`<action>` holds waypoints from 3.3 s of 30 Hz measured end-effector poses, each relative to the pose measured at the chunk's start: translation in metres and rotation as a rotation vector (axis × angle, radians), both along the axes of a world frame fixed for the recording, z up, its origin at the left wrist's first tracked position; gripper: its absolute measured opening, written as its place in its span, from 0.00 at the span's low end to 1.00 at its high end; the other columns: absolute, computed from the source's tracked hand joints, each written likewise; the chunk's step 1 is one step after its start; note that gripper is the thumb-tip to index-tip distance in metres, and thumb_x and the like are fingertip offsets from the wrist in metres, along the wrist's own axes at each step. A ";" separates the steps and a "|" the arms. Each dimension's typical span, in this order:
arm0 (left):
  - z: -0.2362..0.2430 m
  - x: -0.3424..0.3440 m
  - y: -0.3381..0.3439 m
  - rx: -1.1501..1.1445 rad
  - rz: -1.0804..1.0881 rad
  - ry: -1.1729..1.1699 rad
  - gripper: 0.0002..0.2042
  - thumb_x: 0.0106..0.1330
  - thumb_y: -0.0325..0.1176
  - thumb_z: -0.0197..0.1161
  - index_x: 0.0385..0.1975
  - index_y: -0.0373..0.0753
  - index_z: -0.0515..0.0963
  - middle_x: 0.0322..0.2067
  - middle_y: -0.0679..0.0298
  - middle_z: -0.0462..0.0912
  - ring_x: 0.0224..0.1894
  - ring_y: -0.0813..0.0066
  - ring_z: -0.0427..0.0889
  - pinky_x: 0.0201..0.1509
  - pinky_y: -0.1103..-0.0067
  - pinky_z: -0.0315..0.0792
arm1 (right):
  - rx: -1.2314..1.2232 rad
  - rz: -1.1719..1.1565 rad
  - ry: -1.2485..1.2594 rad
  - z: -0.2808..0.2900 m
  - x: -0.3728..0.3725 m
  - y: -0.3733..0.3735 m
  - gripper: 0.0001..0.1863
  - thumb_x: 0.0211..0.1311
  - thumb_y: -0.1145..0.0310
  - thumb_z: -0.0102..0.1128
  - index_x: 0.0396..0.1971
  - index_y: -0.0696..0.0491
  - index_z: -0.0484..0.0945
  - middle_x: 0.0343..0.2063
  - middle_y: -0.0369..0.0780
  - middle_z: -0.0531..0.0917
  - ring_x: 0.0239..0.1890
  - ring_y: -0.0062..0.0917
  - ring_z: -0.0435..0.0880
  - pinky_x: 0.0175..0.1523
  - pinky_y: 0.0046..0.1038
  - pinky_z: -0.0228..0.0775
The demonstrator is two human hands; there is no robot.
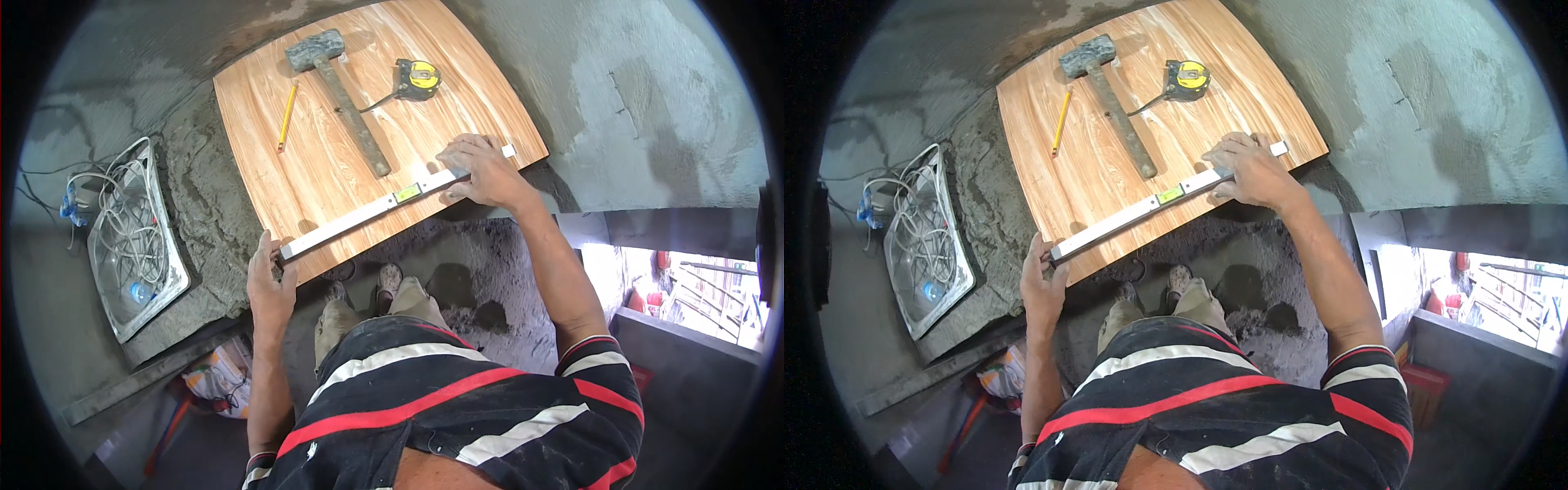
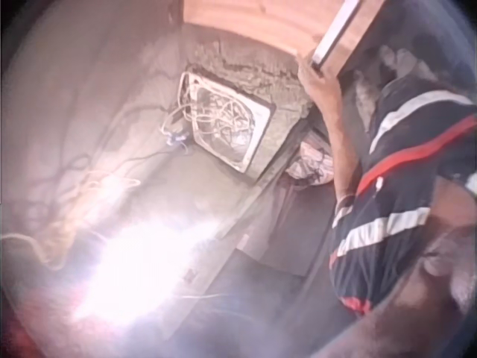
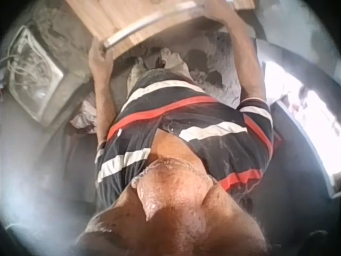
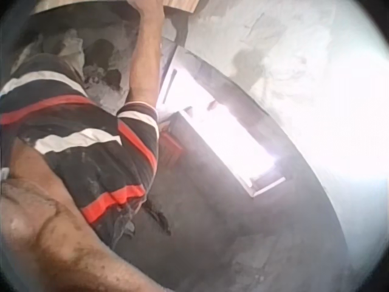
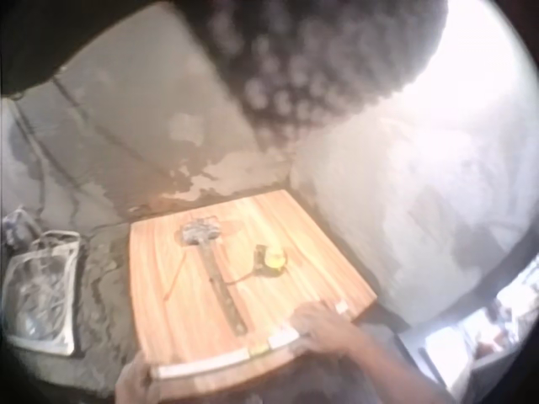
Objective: The person marks a tile with a pencil using a straightedge. They place the tile onto mortar on a countertop and check its alignment using a spirit level and a tape measure. The person taps the tile with a hammer to adjust its position and verifies the levelness several times.
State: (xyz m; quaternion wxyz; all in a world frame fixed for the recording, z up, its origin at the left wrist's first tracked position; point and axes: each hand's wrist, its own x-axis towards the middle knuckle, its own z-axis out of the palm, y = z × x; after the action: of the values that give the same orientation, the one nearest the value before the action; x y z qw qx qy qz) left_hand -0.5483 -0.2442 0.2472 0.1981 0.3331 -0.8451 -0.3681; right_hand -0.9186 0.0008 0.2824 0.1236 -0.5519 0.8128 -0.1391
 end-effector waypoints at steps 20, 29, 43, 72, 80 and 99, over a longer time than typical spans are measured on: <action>-0.002 0.002 -0.003 0.175 -0.033 -0.098 0.37 0.63 0.19 0.65 0.74 0.31 0.60 0.61 0.48 0.78 0.58 0.64 0.82 0.61 0.72 0.77 | -0.182 -0.067 0.012 -0.013 -0.017 0.030 0.32 0.45 0.54 0.81 0.53 0.48 0.86 0.57 0.35 0.84 0.68 0.37 0.72 0.73 0.43 0.57; 0.002 -0.004 0.001 0.221 0.034 -0.119 0.35 0.63 0.21 0.67 0.72 0.30 0.64 0.60 0.47 0.80 0.60 0.62 0.81 0.66 0.70 0.74 | -0.331 -0.134 0.100 -0.015 -0.032 0.043 0.30 0.44 0.56 0.81 0.50 0.49 0.87 0.55 0.35 0.85 0.68 0.37 0.72 0.73 0.42 0.56; 0.013 -0.008 0.004 0.242 0.009 -0.144 0.40 0.59 0.20 0.69 0.74 0.29 0.60 0.62 0.47 0.78 0.63 0.62 0.79 0.69 0.70 0.71 | -0.768 -0.380 0.118 -0.011 -0.057 0.064 0.18 0.52 0.65 0.79 0.42 0.53 0.87 0.43 0.42 0.89 0.52 0.37 0.85 0.61 0.36 0.72; 0.058 0.033 -0.120 0.357 -0.271 -0.056 0.42 0.62 0.59 0.72 0.66 0.29 0.72 0.60 0.49 0.80 0.64 0.58 0.78 0.69 0.64 0.69 | -0.372 -0.693 0.017 -0.023 0.018 -0.304 0.13 0.60 0.67 0.62 0.40 0.60 0.85 0.40 0.52 0.86 0.48 0.47 0.85 0.51 0.44 0.80; 0.114 -0.116 -0.095 0.220 -0.710 0.032 0.27 0.66 0.40 0.69 0.63 0.34 0.76 0.59 0.54 0.82 0.62 0.61 0.80 0.66 0.68 0.72 | -0.462 -0.714 -0.303 0.135 0.001 -0.137 0.21 0.71 0.57 0.61 0.57 0.55 0.81 0.41 0.42 0.86 0.37 0.27 0.84 0.41 0.31 0.77; -0.046 -0.460 0.090 -0.572 -0.642 -0.253 0.32 0.78 0.46 0.49 0.73 0.27 0.61 0.77 0.47 0.57 0.80 0.50 0.50 0.81 0.56 0.49 | -0.171 -0.809 0.000 0.011 -0.122 0.063 0.24 0.77 0.64 0.52 0.69 0.51 0.72 0.55 0.56 0.82 0.56 0.53 0.82 0.60 0.43 0.75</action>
State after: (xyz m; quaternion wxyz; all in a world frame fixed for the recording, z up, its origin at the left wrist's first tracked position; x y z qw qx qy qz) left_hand -1.0082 -0.1539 0.2009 0.0530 0.0283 -0.9911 -0.1187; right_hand -1.0411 0.0635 0.2930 0.0127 -0.1964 0.9497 -0.2438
